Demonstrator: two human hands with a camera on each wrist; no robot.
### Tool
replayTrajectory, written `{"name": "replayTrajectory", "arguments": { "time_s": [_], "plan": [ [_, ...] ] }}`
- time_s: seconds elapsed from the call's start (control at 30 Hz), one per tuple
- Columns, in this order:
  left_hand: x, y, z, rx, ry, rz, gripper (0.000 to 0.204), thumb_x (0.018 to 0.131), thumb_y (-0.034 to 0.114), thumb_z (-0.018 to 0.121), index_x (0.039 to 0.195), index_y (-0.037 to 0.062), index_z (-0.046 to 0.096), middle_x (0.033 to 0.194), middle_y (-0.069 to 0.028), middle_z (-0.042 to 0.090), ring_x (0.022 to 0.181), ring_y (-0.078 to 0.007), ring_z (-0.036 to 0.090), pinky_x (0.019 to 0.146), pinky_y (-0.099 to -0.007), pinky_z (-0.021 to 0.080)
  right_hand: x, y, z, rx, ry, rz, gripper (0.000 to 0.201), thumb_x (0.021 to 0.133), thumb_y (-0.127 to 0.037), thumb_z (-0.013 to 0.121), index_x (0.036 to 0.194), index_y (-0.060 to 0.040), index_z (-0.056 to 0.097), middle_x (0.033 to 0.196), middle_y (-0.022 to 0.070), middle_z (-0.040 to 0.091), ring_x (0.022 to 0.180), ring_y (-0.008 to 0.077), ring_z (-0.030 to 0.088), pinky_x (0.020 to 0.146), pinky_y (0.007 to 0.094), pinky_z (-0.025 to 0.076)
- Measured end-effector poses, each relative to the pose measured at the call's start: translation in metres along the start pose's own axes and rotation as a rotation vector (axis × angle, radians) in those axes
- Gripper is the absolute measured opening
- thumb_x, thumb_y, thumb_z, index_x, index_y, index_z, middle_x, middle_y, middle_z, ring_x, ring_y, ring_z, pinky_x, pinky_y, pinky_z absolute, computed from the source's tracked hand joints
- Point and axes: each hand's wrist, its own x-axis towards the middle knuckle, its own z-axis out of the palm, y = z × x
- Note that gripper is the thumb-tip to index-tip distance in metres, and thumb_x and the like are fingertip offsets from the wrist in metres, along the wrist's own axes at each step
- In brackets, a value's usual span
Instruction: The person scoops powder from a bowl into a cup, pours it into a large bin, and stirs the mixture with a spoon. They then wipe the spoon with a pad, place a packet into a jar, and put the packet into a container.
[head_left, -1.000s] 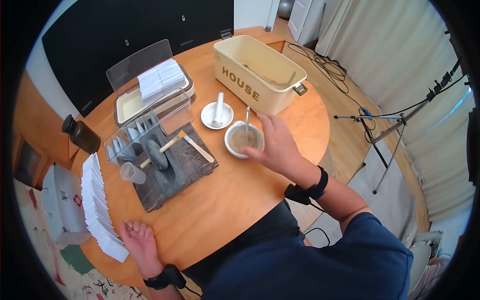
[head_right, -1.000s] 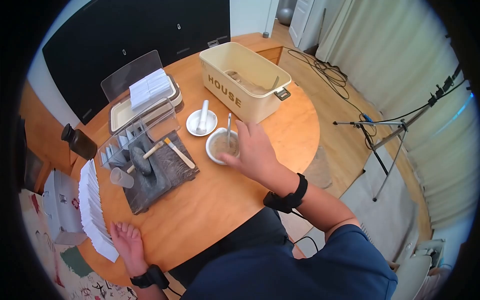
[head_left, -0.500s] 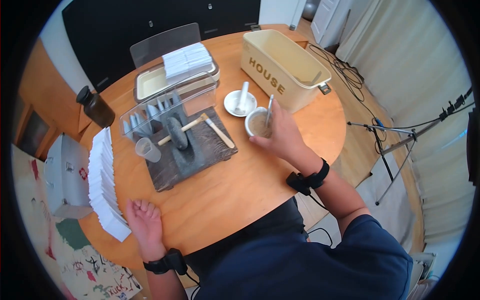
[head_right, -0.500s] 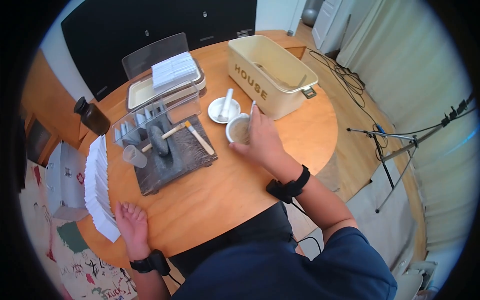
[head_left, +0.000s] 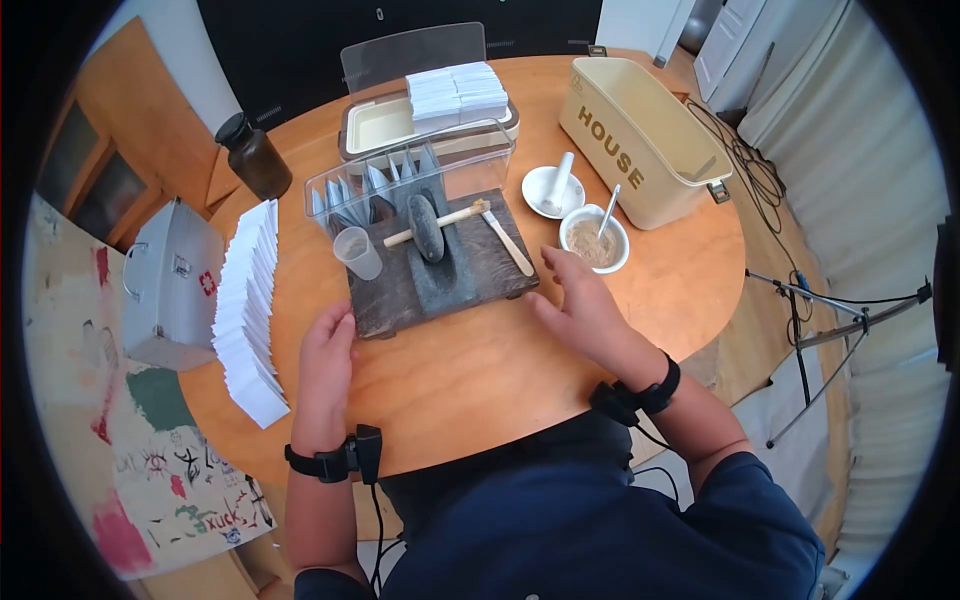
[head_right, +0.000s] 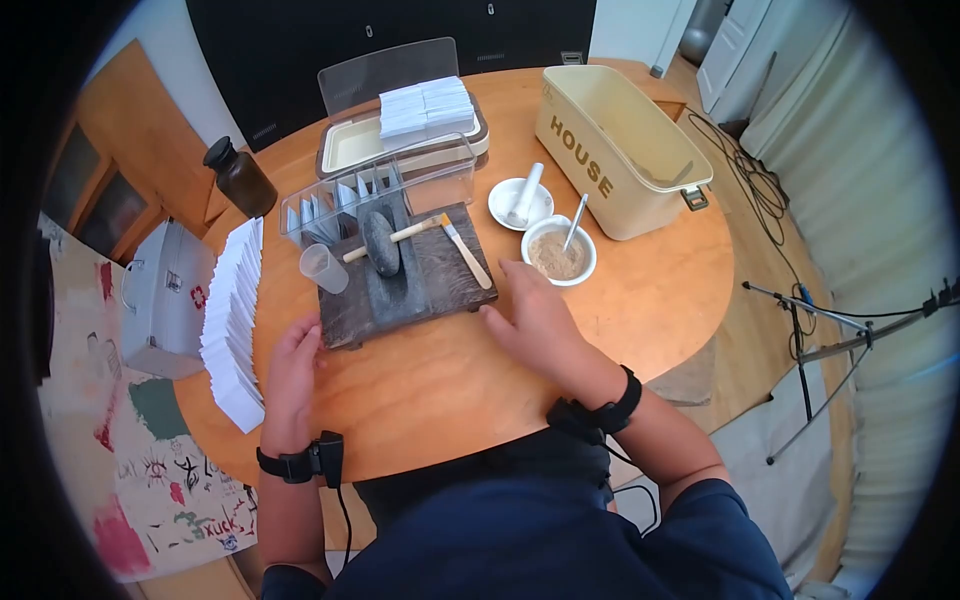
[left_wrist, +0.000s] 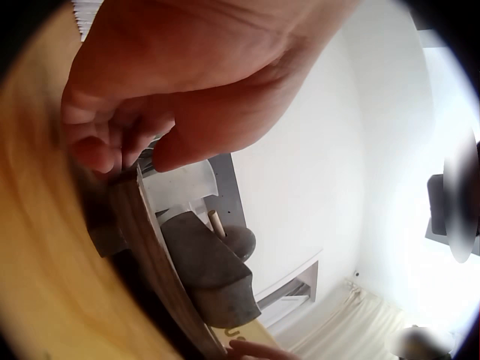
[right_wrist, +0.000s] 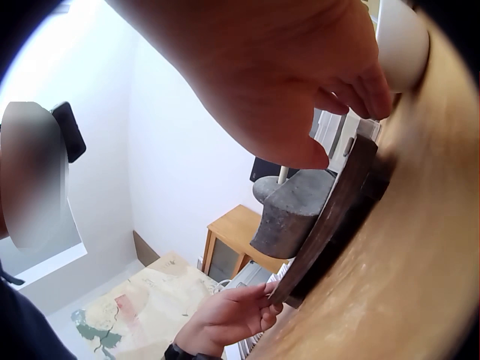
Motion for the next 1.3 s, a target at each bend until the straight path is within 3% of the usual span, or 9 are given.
{"name": "replayTrajectory", "arguments": {
  "time_s": [0.1, 0.3, 0.33, 0.6, 0.67, 0.8, 0.87, 1.0, 1.3],
  "plan": [
    [0.0, 0.0, 0.004, 0.025, 0.035, -0.004, 0.038, 0.1, 0.016, 0.059, 0.134, -0.0022, 0.058, 0.108, -0.0017, 0.065, 0.089, -0.0065, 0.057, 0.07, -0.022, 0.046, 0.002, 0.0, 0.008, -0.009, 0.001, -0.079, 0.061, 0.085, -0.017, 0.072, 0.134, 0.0105, 0.047, 0.12, 0.025, 0.06, 0.105, 0.0355, 0.062, 0.091, 0.0402, 0.052],
    [0.0, -0.008, 0.01, -0.057, 0.091, 0.013, 0.038, 0.098, 0.01, 0.062, 0.133, -0.0025, 0.06, 0.108, -0.0031, 0.065, 0.09, -0.0093, 0.06, 0.073, -0.0246, 0.05, 0.0, -0.009, 0.008, -0.025, 0.008, -0.096, 0.062, 0.085, -0.015, 0.071, 0.136, 0.0098, 0.047, 0.121, 0.0251, 0.058, 0.108, 0.037, 0.06, 0.094, 0.041, 0.05],
    [-0.001, -0.008, 0.012, -0.086, 0.102, 0.011, 0.038, 0.097, 0.009, 0.063, 0.133, -0.0025, 0.06, 0.108, -0.0033, 0.065, 0.09, -0.0094, 0.06, 0.073, -0.0248, 0.051, 0.0, -0.011, 0.006, 0.029, -0.052, -0.032, 0.065, 0.086, -0.017, 0.069, 0.138, 0.0112, 0.043, 0.125, 0.0287, 0.056, 0.118, 0.0433, 0.054, 0.102, 0.0452, 0.045],
    [0.002, -0.004, 0.008, -0.09, 0.082, -0.028, 0.037, 0.095, 0.008, 0.066, 0.131, -0.0011, 0.061, 0.107, -0.0037, 0.064, 0.089, -0.0103, 0.059, 0.074, -0.025, 0.051, -0.001, -0.009, 0.003, -0.002, -0.02, -0.066, 0.062, 0.085, -0.016, 0.069, 0.136, 0.0101, 0.045, 0.124, 0.0273, 0.056, 0.117, 0.0424, 0.053, 0.102, 0.0449, 0.044],
    [0.009, -0.001, 0.006, 0.003, 0.125, 0.077, 0.039, 0.093, 0.009, 0.068, 0.13, -0.0008, 0.06, 0.11, -0.0047, 0.063, 0.091, -0.0118, 0.059, 0.076, -0.0263, 0.051, -0.002, -0.013, 0.0, -0.11, 0.1, -0.169, 0.051, 0.085, -0.014, 0.069, 0.128, 0.0067, 0.053, 0.112, 0.0231, 0.06, 0.108, 0.0389, 0.058, 0.094, 0.0433, 0.048],
    [0.026, 0.023, 0.011, 0.27, 0.213, 0.392, 0.049, 0.084, 0.01, 0.077, 0.127, -0.0001, 0.055, 0.117, -0.0077, 0.061, 0.098, -0.0164, 0.057, 0.083, -0.0302, 0.05, 0.009, -0.013, -0.001, -0.093, 0.08, -0.151, 0.032, 0.085, -0.013, 0.069, 0.112, 0.003, 0.062, 0.096, 0.0182, 0.063, 0.094, 0.0353, 0.062, 0.082, 0.0431, 0.051],
    [0.032, 0.037, 0.019, 0.269, 0.188, 0.416, 0.05, 0.082, 0.01, 0.078, 0.126, 0.0001, 0.055, 0.116, -0.0078, 0.062, 0.099, -0.0169, 0.057, 0.085, -0.0309, 0.05, 0.02, -0.012, 0.007, -0.189, 0.151, -0.148, 0.02, 0.084, -0.014, 0.072, 0.098, -0.0015, 0.066, 0.085, 0.0123, 0.063, 0.081, 0.0319, 0.064, 0.072, 0.042, 0.053],
    [0.048, 0.038, 0.027, 0.239, 0.137, 0.479, 0.047, 0.08, 0.01, 0.079, 0.121, 0.0007, 0.057, 0.111, -0.0066, 0.065, 0.097, -0.0164, 0.058, 0.084, -0.0304, 0.049, 0.037, -0.014, 0.018, -0.345, 0.162, -0.122, 0.022, 0.081, -0.019, 0.076, 0.087, -0.0017, 0.063, 0.081, 0.0135, 0.062, 0.079, 0.0342, 0.064, 0.066, 0.044, 0.053],
    [0.017, 0.049, 0.02, 0.142, 0.135, 0.373, 0.038, 0.084, 0.009, 0.076, 0.117, 0.003, 0.06, 0.109, -0.0047, 0.066, 0.095, -0.0125, 0.061, 0.079, -0.0258, 0.048, 0.044, -0.013, 0.023, -0.49, 0.157, -0.088, 0.012, 0.084, -0.012, 0.065, 0.076, -0.0023, 0.064, 0.078, 0.0153, 0.064, 0.078, 0.032, 0.065, 0.069, 0.0419, 0.055]
  ]
}}
